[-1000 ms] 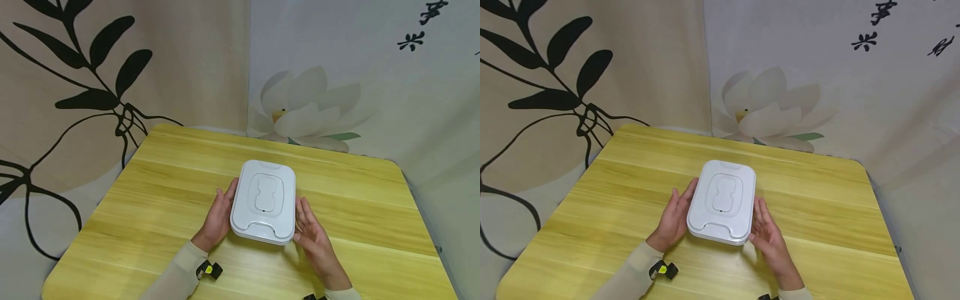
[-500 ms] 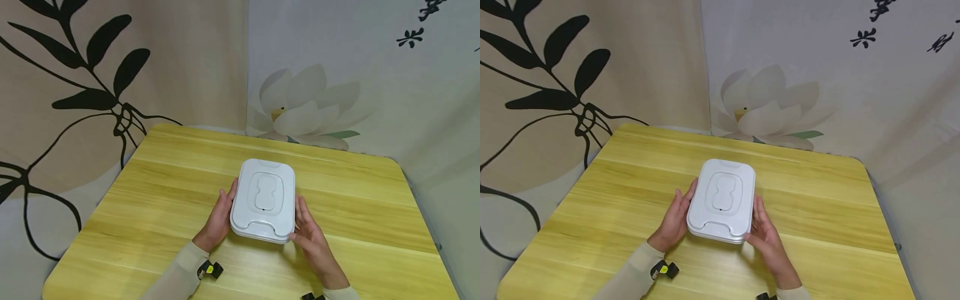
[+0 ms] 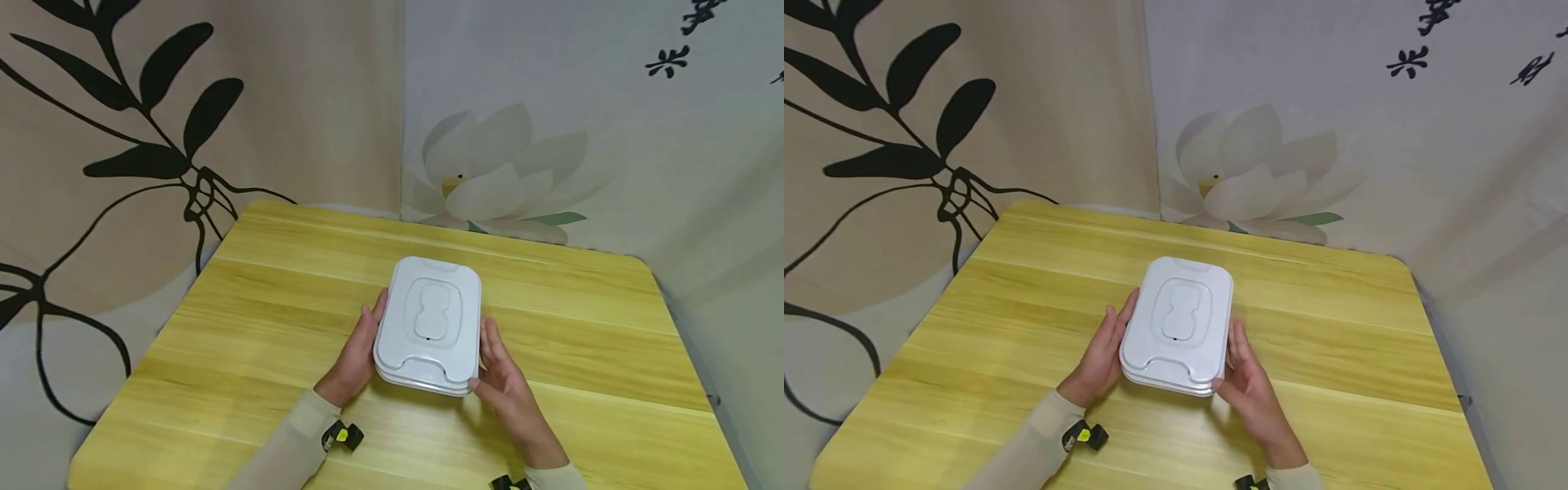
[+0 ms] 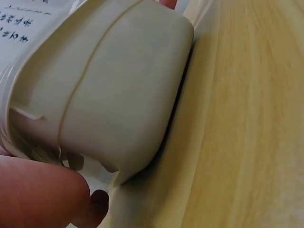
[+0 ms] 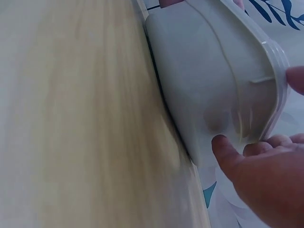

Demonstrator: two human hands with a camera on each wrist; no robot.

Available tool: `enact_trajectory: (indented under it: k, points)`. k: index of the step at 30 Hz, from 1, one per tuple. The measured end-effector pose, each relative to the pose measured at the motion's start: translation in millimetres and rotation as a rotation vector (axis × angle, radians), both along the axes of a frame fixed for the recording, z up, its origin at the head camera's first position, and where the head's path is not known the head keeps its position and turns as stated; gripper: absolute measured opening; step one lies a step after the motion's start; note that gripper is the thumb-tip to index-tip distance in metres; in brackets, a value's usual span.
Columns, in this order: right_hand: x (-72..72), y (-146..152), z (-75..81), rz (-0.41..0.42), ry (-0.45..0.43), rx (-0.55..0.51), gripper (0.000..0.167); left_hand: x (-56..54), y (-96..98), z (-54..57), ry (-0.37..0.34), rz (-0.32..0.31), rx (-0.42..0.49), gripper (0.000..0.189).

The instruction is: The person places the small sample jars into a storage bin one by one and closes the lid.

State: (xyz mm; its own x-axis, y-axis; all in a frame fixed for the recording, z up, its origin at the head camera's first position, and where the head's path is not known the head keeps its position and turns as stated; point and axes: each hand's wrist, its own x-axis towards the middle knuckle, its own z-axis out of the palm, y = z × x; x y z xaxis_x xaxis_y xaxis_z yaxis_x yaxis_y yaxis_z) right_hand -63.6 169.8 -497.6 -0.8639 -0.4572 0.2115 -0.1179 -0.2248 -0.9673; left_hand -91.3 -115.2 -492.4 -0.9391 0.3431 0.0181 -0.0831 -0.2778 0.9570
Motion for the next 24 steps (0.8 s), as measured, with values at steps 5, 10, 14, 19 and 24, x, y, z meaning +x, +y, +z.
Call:
enact_trajectory:
  k: [5,10,14,19,24]
  points:
    - [3.8,2,1.3,0.001,0.012,-0.007,0.095,6.3,1.5,0.2,0.012,-0.001,-0.025,0.077]
    - [4.8,2,0.5,0.01,0.007,-0.036,0.095,9.6,2.5,-0.8,0.022,-0.004,-0.031,0.08]
    - [5.6,1,-1.2,0.023,0.009,-0.036,0.095,10.6,1.2,-1.7,0.011,0.013,-0.019,0.083]
    - [7.1,2,-3.8,0.025,0.026,-0.037,0.093,13.0,0.7,-2.8,0.014,0.009,-0.025,0.076]
    - [7.8,3,-4.2,0.003,0.003,-0.014,0.094,14.2,0.9,-2.5,0.0,0.024,-0.024,0.076]
